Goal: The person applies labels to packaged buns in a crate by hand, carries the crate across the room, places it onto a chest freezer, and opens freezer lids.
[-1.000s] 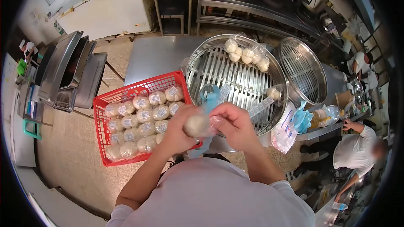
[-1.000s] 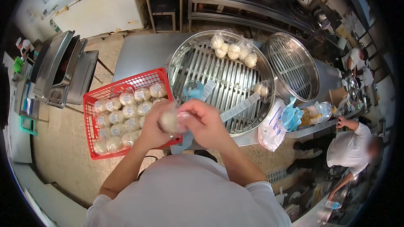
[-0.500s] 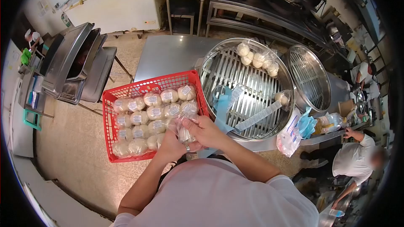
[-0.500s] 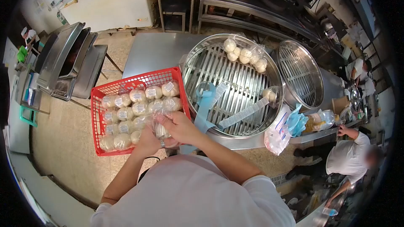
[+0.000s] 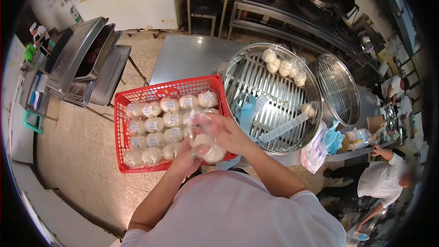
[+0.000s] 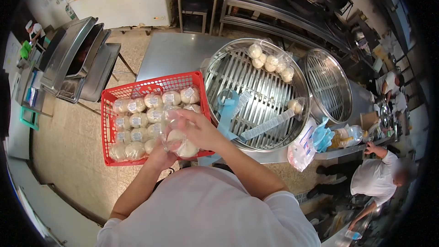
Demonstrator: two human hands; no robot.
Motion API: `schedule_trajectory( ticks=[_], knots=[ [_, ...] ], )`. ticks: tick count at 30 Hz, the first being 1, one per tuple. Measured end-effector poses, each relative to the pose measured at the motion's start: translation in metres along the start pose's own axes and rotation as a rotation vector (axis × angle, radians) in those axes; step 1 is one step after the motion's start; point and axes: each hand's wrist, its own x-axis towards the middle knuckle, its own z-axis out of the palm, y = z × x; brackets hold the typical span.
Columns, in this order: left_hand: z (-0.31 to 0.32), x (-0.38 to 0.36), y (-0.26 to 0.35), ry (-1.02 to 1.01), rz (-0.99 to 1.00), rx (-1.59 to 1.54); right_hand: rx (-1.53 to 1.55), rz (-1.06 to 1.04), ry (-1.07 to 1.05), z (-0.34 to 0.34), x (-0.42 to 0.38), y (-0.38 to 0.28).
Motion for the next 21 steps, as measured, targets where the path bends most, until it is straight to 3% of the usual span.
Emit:
schedule_trajectory(
  ticks=[2,5,8,10,12,14,15,16,19,21],
  knots=[
    [0.0,0.004,-0.002,0.041,0.078,0.0,-0.049,-0.03,0.011,0.004,-0.003,-0.004],
    [-0.01,0.0,-0.008,0.002,-0.075,-0.135,-0.178,0.088,-0.03,0.003,-0.007,0.0],
    [0.026,-0.014,-0.001,-0.108,0.112,0.522,-0.167,0.226,-0.047,-0.005,-0.004,0.016],
    [0.035,-0.004,-0.005,-0.041,0.077,0.575,0.013,0.304,0.009,-0.009,-0.007,0.002],
    [0.034,0.005,-0.008,0.071,0.042,0.517,-0.045,0.117,-0.024,-0.005,-0.023,0.0],
    [0.028,0.014,-0.011,0.212,0.005,0.352,-0.297,-0.148,-0.046,0.001,-0.025,-0.011],
    [0.053,0.007,0.011,0.232,-0.043,0.006,-0.521,-0.317,-0.059,0.003,-0.021,-0.022],
    [0.048,0.011,0.016,0.184,-0.123,0.07,-0.745,-0.488,-0.072,0.004,-0.019,-0.027],
    [0.016,0.018,0.037,0.027,-0.366,0.267,-0.763,-0.213,-0.022,-0.018,-0.013,-0.013],
    [-0.001,0.016,0.047,0.028,0.02,1.162,-0.615,0.05,0.048,-0.026,0.002,-0.019]
  ],
)
